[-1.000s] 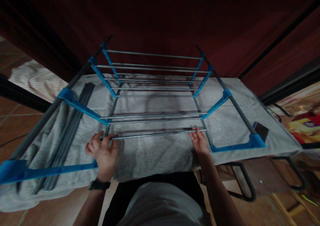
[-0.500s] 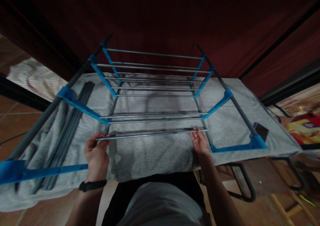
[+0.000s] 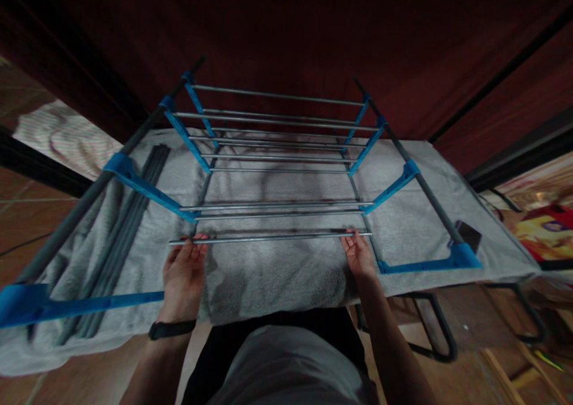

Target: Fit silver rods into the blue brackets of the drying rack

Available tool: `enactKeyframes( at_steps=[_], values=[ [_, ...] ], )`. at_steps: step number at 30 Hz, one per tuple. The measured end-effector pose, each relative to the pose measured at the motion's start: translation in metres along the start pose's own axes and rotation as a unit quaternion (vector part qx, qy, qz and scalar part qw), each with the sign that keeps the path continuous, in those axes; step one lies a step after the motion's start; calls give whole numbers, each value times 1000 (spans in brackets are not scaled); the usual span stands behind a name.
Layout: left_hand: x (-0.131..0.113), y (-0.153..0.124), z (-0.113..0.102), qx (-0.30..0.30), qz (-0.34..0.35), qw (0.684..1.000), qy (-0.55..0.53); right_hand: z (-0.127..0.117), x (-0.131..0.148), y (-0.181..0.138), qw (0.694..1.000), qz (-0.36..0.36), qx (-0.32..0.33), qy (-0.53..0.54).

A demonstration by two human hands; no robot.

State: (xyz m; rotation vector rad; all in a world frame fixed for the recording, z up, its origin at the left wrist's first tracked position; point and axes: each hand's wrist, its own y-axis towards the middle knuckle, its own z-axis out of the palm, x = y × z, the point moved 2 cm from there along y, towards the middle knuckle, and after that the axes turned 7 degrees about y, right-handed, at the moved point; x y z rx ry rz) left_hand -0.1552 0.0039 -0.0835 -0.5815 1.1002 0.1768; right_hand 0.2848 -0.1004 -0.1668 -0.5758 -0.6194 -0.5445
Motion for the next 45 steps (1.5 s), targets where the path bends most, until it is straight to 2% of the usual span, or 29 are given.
enactKeyframes(
  at_steps=[7,15,23,30,36,45],
  values=[
    [13,-13,17,20,-38,999,-17,-2,0,2,1000,13,0,8],
    [44,-36,34,88,-78,993,-2,-3,-1,3,1000,19,19,-4],
    [68,-55,52,108,-130,986,6,-3,-3,3,999,32,35,-20],
    [83,-66,62,144,-141,979,12,-2,-3,2,998,32,51,-33],
    [87,-61,58,112,-164,980,19,-2,-2,1,997,34,64,-32],
    [72,-43,47,60,-133,989,23,-3,1,2,996,37,68,-51]
  ],
)
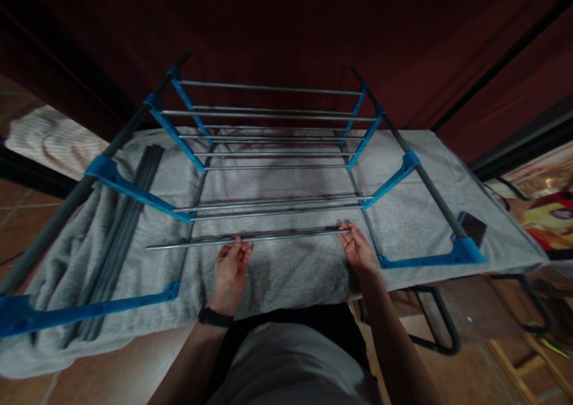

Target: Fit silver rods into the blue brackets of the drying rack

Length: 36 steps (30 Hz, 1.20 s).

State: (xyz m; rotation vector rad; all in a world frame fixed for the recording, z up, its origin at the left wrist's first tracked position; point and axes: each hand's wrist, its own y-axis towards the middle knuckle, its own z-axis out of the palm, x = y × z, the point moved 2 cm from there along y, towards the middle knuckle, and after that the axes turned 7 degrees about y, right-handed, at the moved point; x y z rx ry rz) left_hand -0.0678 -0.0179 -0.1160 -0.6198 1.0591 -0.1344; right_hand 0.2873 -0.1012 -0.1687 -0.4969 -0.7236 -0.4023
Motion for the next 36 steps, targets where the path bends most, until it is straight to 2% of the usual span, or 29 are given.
enactKeyframes(
  at_steps=[4,12,18,36],
  values=[
    [-3,5,-5,-15,16,1000,11,0,0,0,1000,-1,-4,-5],
    [8,3,-6,15,22,998,54,5,2,-2,1000,-13,11,-21],
    [11,3,-8,34,26,998,55,6,2,-4,1000,-13,5,-28],
    [12,-1,-9,44,39,997,50,8,2,-5,999,-8,1,-36]
  ],
)
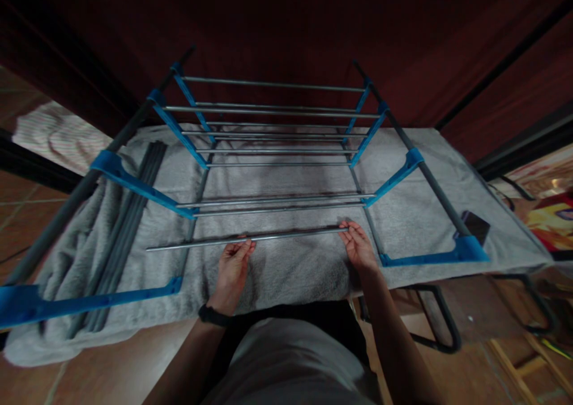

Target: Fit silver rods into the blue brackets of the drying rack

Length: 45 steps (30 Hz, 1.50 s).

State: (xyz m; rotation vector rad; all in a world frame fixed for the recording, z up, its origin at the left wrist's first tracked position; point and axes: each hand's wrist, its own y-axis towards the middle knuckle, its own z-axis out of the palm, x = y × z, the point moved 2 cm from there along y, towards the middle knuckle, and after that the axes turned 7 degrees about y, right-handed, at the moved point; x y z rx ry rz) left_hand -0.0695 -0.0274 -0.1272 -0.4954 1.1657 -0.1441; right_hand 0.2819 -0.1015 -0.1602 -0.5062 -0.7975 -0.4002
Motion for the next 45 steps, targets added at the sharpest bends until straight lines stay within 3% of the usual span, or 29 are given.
enactKeyframes(
  at_steps=[25,36,45],
  values=[
    [-4,-3,1,7,0,1000,4,5,0,-2,1000,-16,9,-17],
    [-1,-1,-2,17,-1,1000,-3,15,-9,-5,988,-49,14,-148],
    [0,-1,-3,26,13,1000,-1,21,-10,-13,971,-49,56,-229]
  ],
)
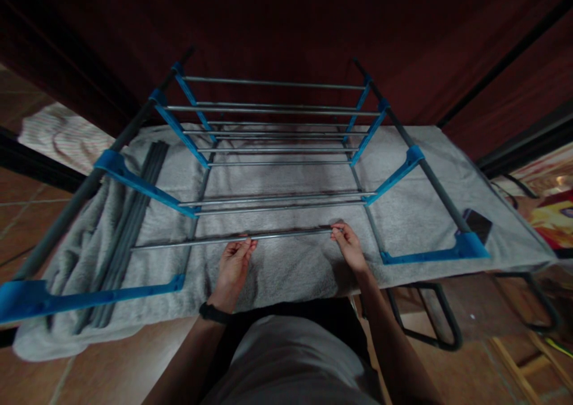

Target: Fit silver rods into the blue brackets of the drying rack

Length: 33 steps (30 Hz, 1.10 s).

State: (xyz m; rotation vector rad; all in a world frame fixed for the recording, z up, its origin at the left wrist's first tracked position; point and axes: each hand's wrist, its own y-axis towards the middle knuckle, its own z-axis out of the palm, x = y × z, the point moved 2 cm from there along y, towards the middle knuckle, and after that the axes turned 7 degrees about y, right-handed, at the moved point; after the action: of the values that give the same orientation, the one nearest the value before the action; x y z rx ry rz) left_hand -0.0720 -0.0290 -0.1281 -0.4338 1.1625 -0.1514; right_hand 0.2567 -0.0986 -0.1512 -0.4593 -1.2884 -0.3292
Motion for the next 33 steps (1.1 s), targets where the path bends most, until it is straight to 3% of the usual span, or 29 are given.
enactKeyframes(
  at_steps=[7,17,26,33],
  values=[
    [1,1,-1,1,3,1000,1,-2,4,0,998,2,49,-30],
    [-4,-1,-1,23,-14,1000,-1,0,8,-7,993,-26,35,-107],
    [-24,-2,1,12,-51,999,-3,-26,23,-43,927,-106,127,-336],
    [-33,-7,0,3,-50,998,-24,-69,32,-74,869,-203,125,-435]
  ],
)
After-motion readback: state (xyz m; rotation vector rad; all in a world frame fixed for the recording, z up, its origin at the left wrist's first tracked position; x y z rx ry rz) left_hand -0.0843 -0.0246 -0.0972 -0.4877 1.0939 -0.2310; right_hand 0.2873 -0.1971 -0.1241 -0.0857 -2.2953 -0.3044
